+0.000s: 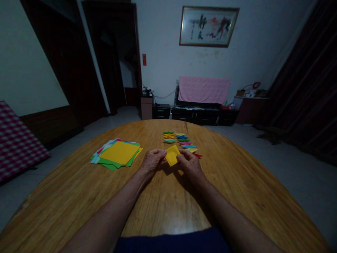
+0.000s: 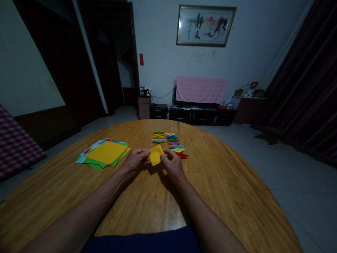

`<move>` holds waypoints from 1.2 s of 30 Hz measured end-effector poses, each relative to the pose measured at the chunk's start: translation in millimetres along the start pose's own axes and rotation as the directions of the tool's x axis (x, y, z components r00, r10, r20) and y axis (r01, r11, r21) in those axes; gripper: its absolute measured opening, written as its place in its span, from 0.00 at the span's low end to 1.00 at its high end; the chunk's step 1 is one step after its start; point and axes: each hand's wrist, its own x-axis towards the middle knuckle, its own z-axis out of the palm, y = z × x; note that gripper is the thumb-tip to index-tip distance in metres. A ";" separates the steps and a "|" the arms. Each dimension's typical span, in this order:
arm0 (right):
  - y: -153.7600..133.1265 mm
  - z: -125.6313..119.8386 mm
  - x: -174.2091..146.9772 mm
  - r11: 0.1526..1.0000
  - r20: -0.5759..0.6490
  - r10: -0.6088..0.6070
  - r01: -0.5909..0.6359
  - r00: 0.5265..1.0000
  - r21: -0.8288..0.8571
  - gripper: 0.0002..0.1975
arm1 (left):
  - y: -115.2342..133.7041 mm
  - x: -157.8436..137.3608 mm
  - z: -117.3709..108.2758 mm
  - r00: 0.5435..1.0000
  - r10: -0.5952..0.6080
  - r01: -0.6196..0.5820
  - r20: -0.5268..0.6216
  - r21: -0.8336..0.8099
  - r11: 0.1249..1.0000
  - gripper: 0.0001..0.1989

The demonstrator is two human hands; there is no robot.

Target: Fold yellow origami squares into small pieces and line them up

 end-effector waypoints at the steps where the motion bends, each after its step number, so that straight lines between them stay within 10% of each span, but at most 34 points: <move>1: 0.3 -0.4 0.2 1.000 -0.008 0.004 -0.004 1.000 0.004 0.13 | 0.3 -0.9 -0.1 1.000 -0.005 0.005 0.023 0.017 1.000 0.13; 16: -2.8 -2.2 -4.7 0.993 0.139 0.068 -0.081 0.988 0.089 0.20 | -0.1 -3.0 -6.1 0.975 0.026 -0.001 0.220 -0.109 0.994 0.14; 25: -11.8 6.3 -15.7 0.989 0.094 -0.143 0.146 0.985 -0.026 0.12 | 6.3 -5.2 -6.4 0.973 0.068 -0.019 0.219 -0.221 0.975 0.17; 36: -7.1 3.2 -10.1 0.626 0.160 -0.624 0.611 0.765 -0.485 0.06 | 8.4 -5.6 -17.5 0.978 -0.009 0.022 0.208 -0.059 0.998 0.18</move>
